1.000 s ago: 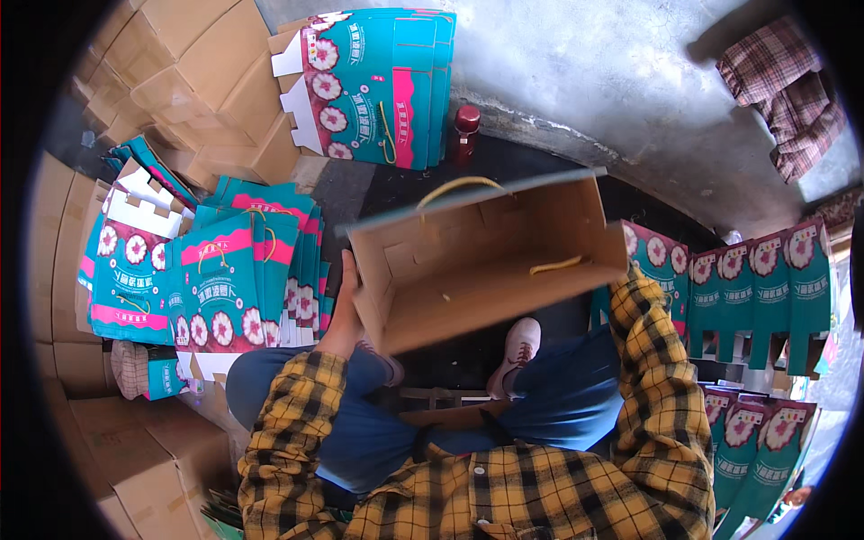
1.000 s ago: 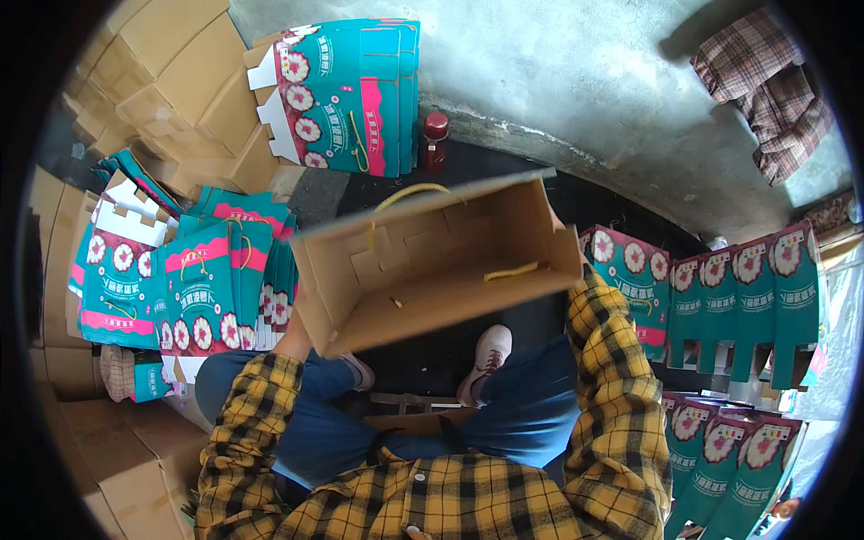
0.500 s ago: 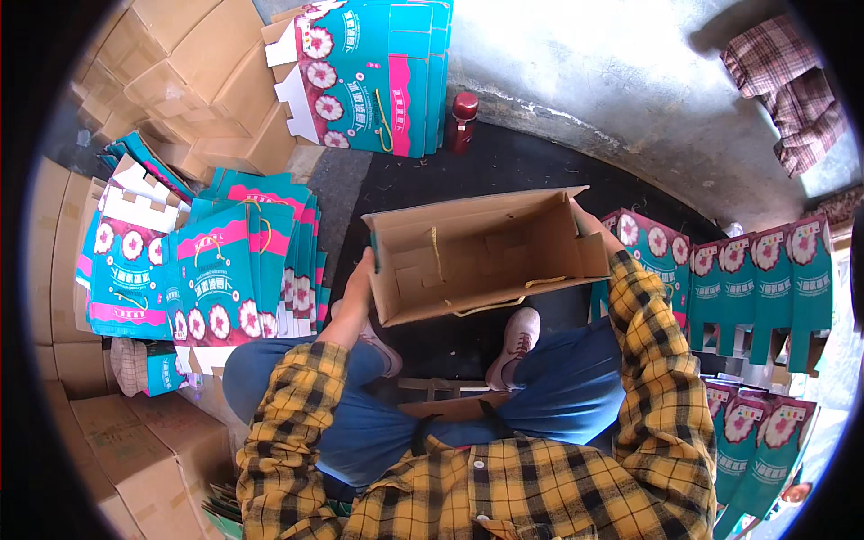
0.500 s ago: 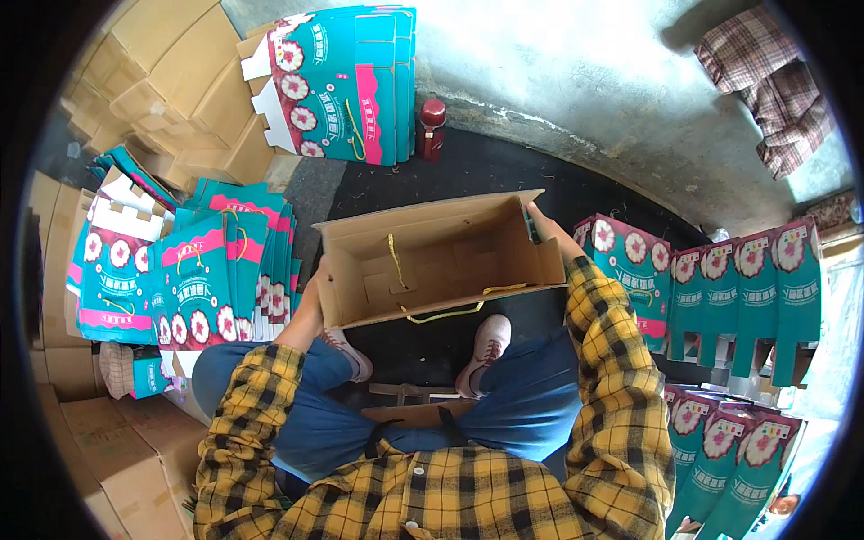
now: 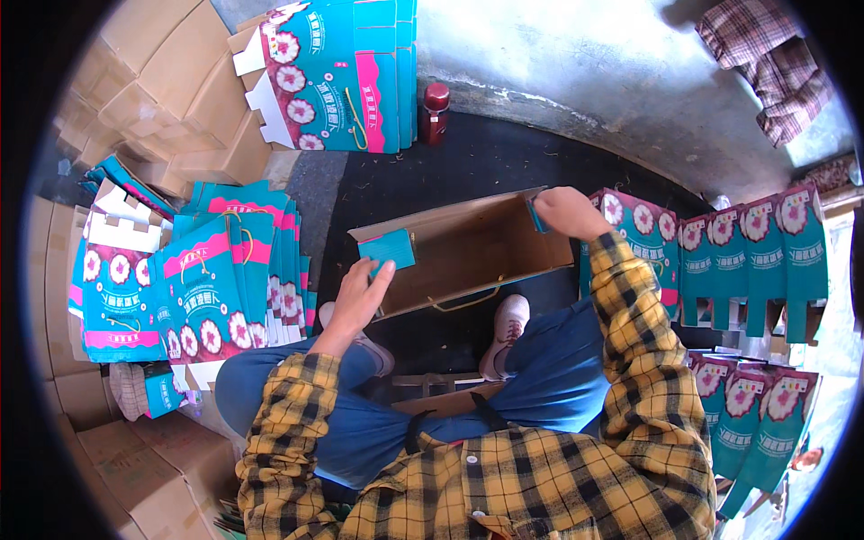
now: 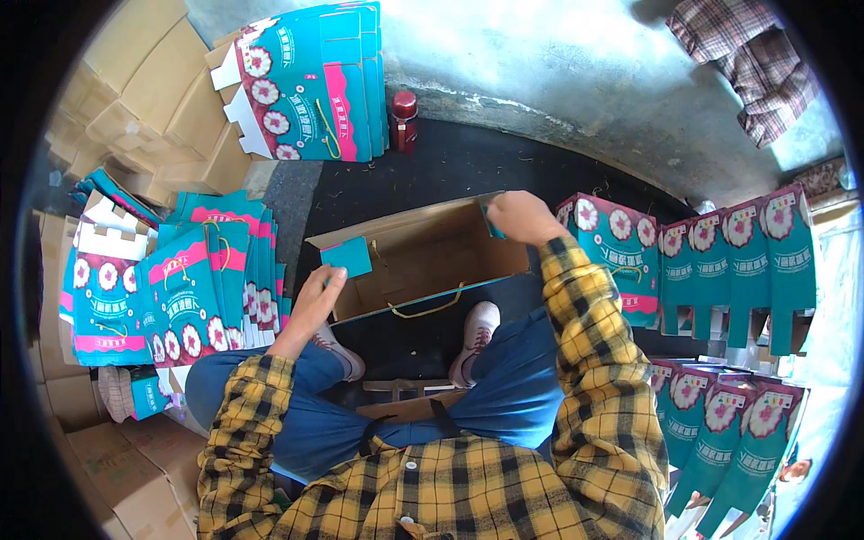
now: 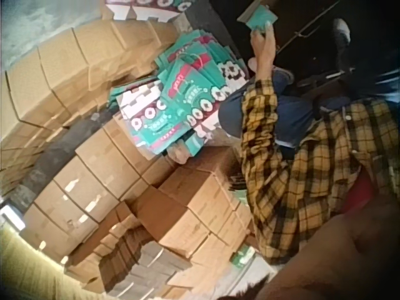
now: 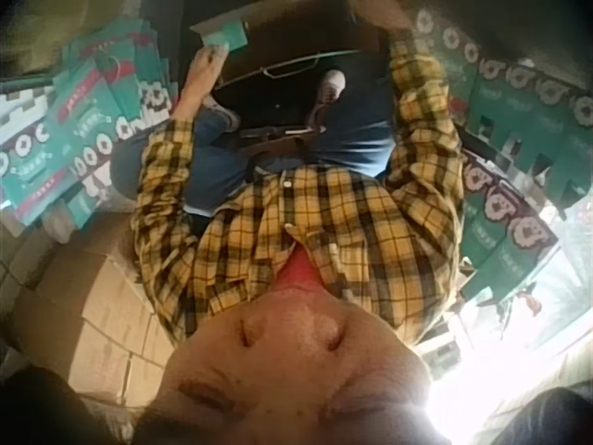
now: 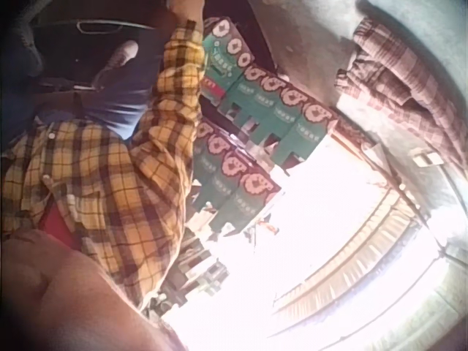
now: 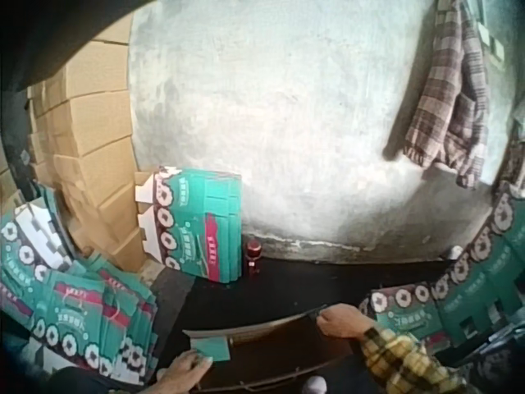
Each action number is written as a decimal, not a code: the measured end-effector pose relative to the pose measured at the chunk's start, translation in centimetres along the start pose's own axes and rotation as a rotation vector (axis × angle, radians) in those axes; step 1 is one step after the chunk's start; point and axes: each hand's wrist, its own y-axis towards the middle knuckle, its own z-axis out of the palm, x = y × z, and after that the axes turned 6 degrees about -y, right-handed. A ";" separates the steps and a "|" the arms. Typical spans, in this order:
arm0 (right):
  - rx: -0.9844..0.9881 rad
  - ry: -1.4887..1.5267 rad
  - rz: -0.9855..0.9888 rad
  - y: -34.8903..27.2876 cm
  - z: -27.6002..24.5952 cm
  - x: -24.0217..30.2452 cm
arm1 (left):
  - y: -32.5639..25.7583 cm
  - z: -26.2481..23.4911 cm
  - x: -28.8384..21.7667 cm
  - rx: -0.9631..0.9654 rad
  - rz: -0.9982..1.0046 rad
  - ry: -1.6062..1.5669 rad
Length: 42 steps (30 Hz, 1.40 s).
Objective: The person takes flat cardboard blanks from a stack, folds and tucks them into boxes by hand, and stacks the assembled boxes onto a pile.
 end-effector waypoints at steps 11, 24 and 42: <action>0.277 0.304 0.171 0.3 2.9 1.6 | -0.2 0.2 -0.6 0.106 -0.023 0.093; 0.427 0.937 0.461 -0.3 2.0 -1.1 | -0.9 -1.3 -0.1 0.072 -0.077 0.071; 0.186 -0.304 0.135 -0.1 5.6 2.2 | -0.3 -1.3 1.6 -0.009 -0.441 -0.508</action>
